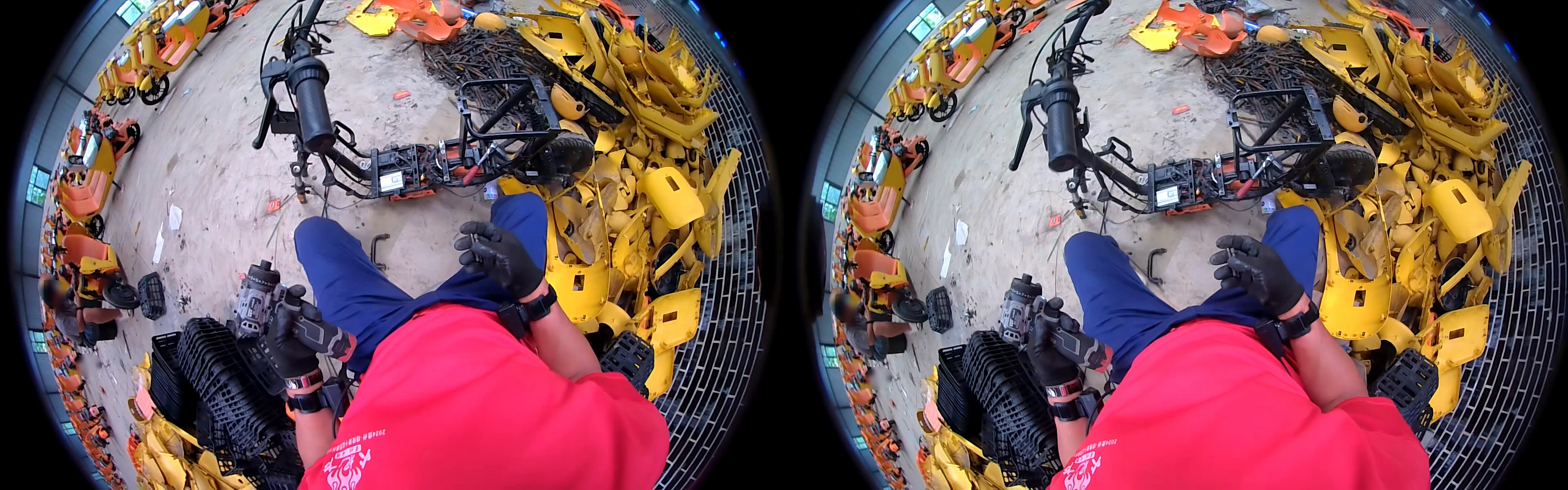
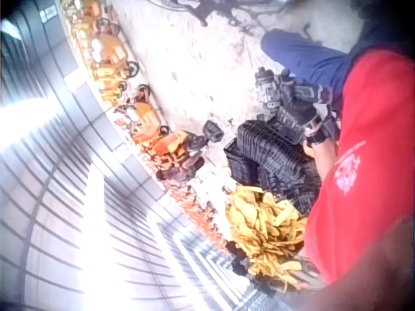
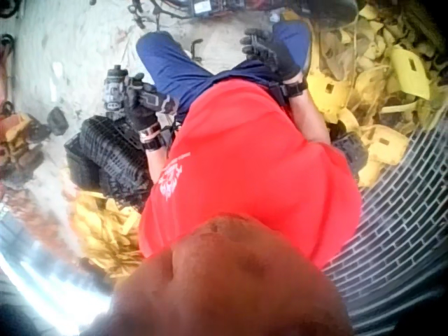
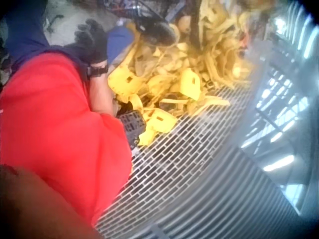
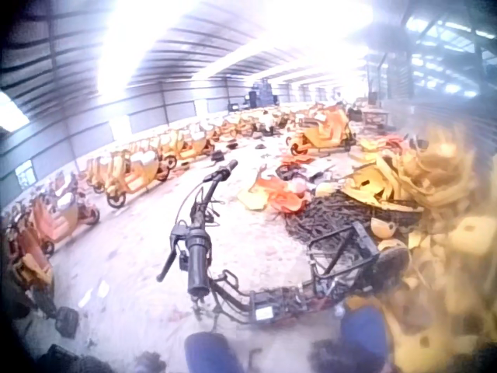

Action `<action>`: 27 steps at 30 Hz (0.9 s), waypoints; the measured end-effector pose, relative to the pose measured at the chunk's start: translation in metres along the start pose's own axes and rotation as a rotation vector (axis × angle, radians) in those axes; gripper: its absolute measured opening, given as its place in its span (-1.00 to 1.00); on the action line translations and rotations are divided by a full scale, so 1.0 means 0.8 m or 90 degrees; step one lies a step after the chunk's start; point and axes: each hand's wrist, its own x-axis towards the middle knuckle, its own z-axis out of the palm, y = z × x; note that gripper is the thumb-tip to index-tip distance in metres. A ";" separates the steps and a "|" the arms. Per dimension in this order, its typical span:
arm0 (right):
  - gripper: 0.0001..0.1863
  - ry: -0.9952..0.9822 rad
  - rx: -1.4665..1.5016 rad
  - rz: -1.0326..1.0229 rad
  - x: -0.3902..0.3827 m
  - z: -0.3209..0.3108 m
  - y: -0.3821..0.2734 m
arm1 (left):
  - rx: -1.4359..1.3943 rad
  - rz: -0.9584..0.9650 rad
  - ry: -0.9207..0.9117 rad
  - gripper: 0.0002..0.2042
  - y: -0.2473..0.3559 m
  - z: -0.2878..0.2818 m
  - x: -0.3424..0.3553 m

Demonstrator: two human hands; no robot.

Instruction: The person uses a socket wrench and then an electric screwdriver to remove bolts from the metal frame of a scooter.

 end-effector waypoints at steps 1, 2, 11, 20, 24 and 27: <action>-0.66 0.012 0.000 0.005 -0.001 0.009 -0.002 | -0.014 -0.005 0.012 -0.55 0.001 -0.008 -0.003; -0.67 0.024 -0.001 0.009 0.000 0.015 -0.003 | -0.027 -0.009 0.023 -0.56 0.001 -0.018 -0.001; -0.71 -0.008 -0.101 0.127 0.077 0.015 -0.030 | -0.048 -0.100 0.075 -0.59 0.001 -0.056 0.089; -0.74 -0.162 -0.421 0.389 0.087 0.167 -0.051 | -0.040 -0.209 0.124 -0.62 0.112 -0.004 0.167; -0.74 -0.322 -0.646 0.229 0.094 0.247 -0.023 | -0.063 -0.184 0.200 -0.61 0.206 0.012 0.152; -0.75 -0.215 -0.586 0.339 0.129 0.397 -0.074 | -0.083 -0.196 0.212 -0.66 0.278 -0.033 0.103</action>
